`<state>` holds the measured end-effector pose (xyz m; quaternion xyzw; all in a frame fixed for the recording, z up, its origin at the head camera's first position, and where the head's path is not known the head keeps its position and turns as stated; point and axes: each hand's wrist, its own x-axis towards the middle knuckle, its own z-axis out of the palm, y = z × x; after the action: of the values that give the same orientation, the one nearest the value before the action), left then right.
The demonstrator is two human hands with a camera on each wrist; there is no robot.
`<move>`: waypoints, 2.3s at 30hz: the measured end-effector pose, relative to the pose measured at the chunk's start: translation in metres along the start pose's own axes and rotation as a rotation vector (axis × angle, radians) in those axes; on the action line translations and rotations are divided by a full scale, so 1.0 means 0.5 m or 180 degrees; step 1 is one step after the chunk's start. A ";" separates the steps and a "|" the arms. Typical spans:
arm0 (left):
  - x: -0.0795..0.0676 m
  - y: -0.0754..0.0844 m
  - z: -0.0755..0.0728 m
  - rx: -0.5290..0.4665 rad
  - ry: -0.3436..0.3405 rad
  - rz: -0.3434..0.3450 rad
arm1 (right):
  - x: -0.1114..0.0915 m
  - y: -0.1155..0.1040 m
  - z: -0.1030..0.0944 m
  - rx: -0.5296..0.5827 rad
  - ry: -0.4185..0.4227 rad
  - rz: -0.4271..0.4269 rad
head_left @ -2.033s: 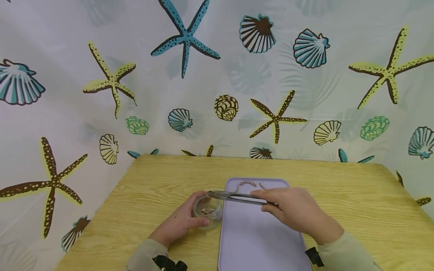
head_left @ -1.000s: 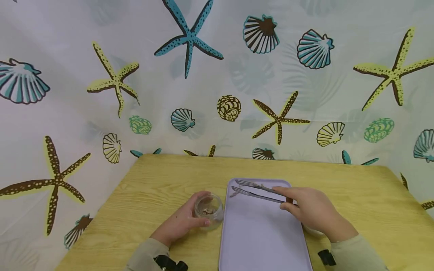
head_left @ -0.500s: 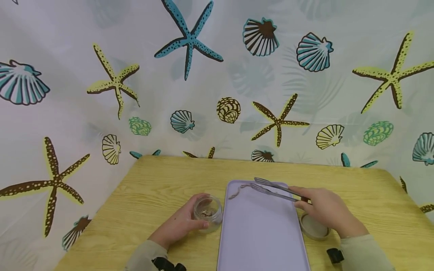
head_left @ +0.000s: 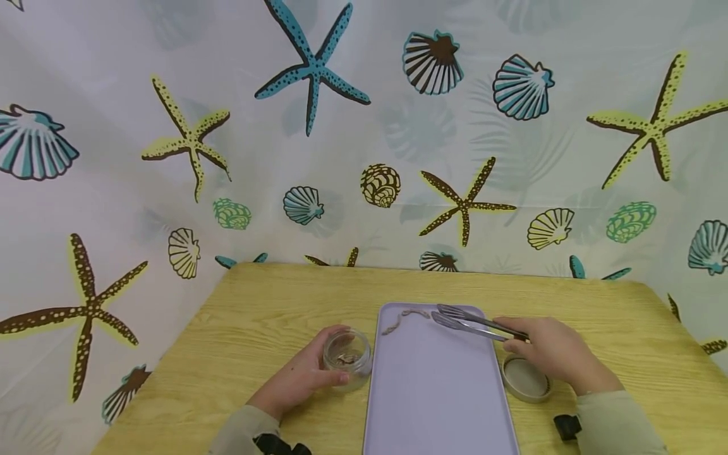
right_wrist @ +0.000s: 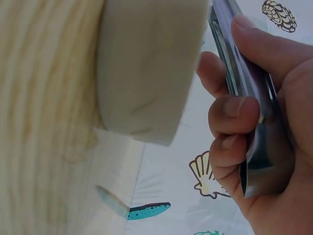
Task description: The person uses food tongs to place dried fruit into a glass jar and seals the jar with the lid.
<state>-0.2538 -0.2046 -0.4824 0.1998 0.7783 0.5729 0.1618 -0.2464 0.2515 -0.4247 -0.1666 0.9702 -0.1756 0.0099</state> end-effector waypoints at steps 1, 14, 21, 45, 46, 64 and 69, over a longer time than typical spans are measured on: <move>-0.001 0.000 0.000 -0.0001 0.0003 -0.0007 | 0.000 0.002 0.000 -0.0002 -0.0003 -0.0003; -0.002 0.001 0.003 -0.0008 0.0012 -0.0060 | -0.002 0.021 0.010 0.0022 -0.0008 -0.0004; -0.001 0.005 0.003 -0.0020 0.0023 -0.0071 | 0.000 0.022 0.007 -0.0058 0.0017 -0.0022; -0.003 0.003 0.003 0.0063 0.0050 -0.0022 | -0.005 0.003 -0.014 0.0051 0.0117 -0.0096; -0.003 0.003 0.003 0.0054 0.0049 -0.0027 | -0.006 0.000 -0.015 0.0052 0.0121 -0.0122; -0.003 0.003 0.003 0.0028 0.0062 -0.0070 | -0.019 -0.093 -0.034 -0.0056 0.0354 -0.0570; -0.004 0.003 0.002 0.0033 0.0069 -0.0093 | -0.022 -0.118 -0.028 -0.0094 0.0479 -0.0767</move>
<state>-0.2512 -0.2043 -0.4815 0.1830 0.7858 0.5686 0.1606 -0.2182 0.2078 -0.3918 -0.2684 0.9436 -0.1733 -0.0865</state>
